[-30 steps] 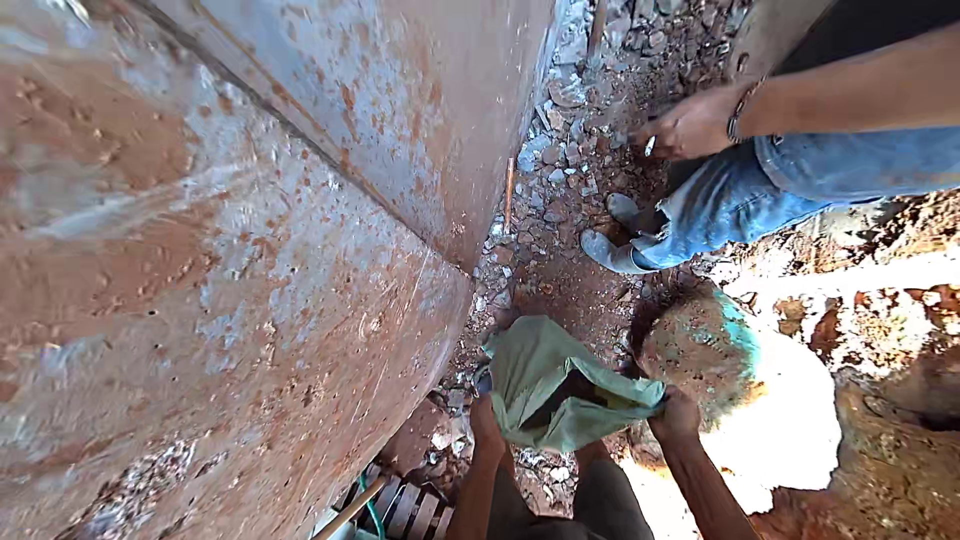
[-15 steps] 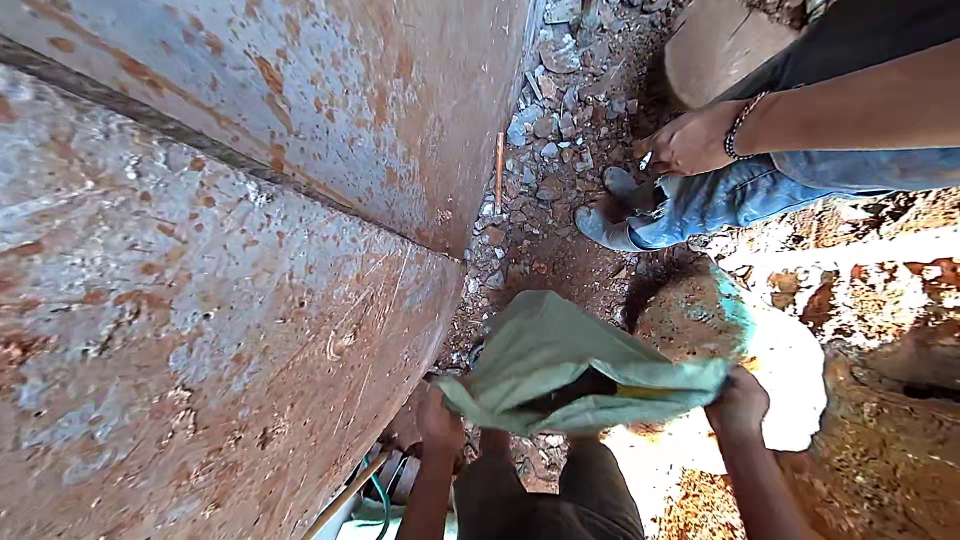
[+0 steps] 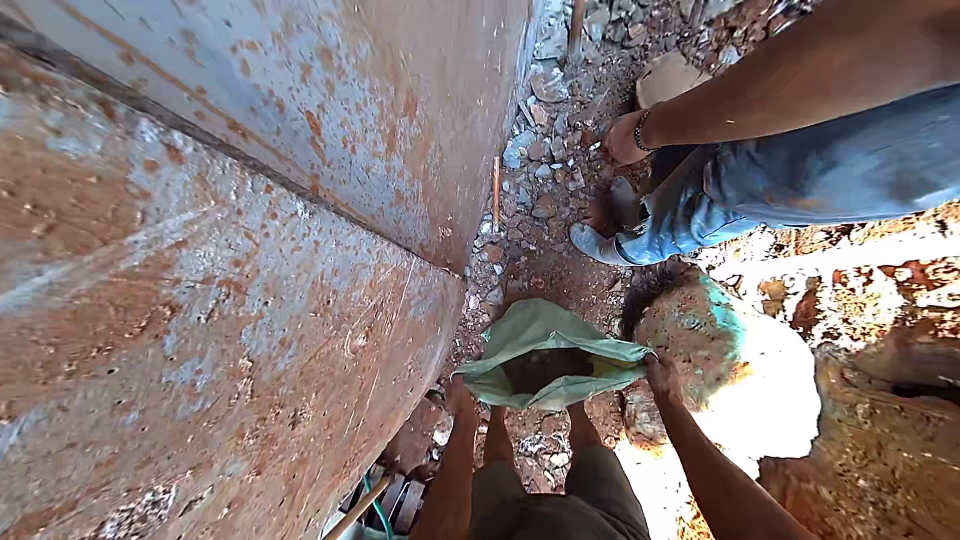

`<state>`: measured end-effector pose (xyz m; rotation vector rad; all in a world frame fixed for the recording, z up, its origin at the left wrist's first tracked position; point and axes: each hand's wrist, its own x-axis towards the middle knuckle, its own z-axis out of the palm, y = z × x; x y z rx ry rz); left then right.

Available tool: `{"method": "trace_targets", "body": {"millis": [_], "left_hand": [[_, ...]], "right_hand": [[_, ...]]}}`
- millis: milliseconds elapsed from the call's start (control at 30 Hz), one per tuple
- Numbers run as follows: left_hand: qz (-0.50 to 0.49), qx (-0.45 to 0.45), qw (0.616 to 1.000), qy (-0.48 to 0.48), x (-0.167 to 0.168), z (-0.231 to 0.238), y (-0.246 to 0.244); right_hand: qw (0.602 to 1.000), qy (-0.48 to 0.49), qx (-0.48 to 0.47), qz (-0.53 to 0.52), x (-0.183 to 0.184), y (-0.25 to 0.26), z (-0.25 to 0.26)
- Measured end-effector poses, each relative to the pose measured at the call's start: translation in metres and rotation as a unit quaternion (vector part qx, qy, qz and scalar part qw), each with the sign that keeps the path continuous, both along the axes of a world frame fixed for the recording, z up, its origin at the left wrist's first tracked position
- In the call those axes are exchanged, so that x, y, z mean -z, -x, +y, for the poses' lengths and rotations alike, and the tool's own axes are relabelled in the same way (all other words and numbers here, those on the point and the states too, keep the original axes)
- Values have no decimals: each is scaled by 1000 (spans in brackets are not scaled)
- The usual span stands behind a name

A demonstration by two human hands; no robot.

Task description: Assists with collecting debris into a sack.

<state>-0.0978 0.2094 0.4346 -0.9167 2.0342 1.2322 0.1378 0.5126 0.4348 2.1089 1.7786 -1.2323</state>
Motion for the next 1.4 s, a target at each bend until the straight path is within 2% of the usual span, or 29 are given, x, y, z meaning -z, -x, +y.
{"method": "trace_targets", "body": {"millis": [67, 133, 267, 333, 467, 533, 633, 667, 733, 800, 867, 933, 1000, 1033, 1133, 1200, 1233, 1267, 1333, 1367, 1400], "left_hand": [[18, 106, 994, 25, -1, -8, -4], [35, 168, 985, 12, -1, -14, -10], [26, 172, 985, -4, -5, -14, -29], [19, 172, 985, -1, -6, -11, -38], [2, 197, 980, 1, 3, -11, -49], [-18, 263, 965, 3, 4, -15, -49], [-70, 381, 922, 24, -2, -27, -46], [-83, 389, 917, 25, -3, -31, -46], [-84, 349, 933, 13, 0, -36, -47], [-59, 305, 951, 15, 0, -37, -47], [9, 337, 940, 54, -17, -32, -43], [137, 415, 894, 97, -34, -26, -40], [248, 511, 816, 112, -42, -13, -30], [257, 566, 774, 119, -43, -4, -22], [156, 722, 660, 136, -29, 27, 4], [69, 781, 607, 132, -15, 45, 18], [39, 786, 604, 125, -12, 50, 26], [23, 770, 626, 121, -11, 54, 36], [28, 680, 725, 107, -16, 59, 54], [36, 639, 762, 98, -21, 63, 59], [40, 621, 777, 95, -23, 66, 60]], "right_hand": [[998, -16, -38, -48, -8, 1, -4], [996, -12, -20, -87, -15, 10, -14], [992, -9, 57, -114, -13, 21, -43], [991, 1, 53, -126, -5, 21, -57], [991, 25, 4, -132, 5, 16, -74], [990, 35, -36, -131, -4, 12, -71], [966, 116, -178, -146, -18, -12, -56], [955, 148, -207, -154, -20, -23, -52], [949, 148, -218, -176, -22, -41, -45], [958, 96, -198, -187, -30, -50, -43], [958, 18, -216, -187, -41, -39, -47], [949, -93, -264, -147, -48, -17, -53], [919, -173, -343, -91, -44, 12, -54], [899, -186, -390, -73, -37, 28, -53], [825, -148, -540, -79, -3, 73, -45], [780, -61, -607, -139, 4, 100, -33], [781, -14, -600, -172, -1, 113, -27], [805, 21, -559, -196, -10, 126, -18], [880, 23, -432, -196, -20, 137, 3], [902, 1, -390, -186, -19, 136, 12], [910, -16, -374, -180, -18, 134, 16]]}}
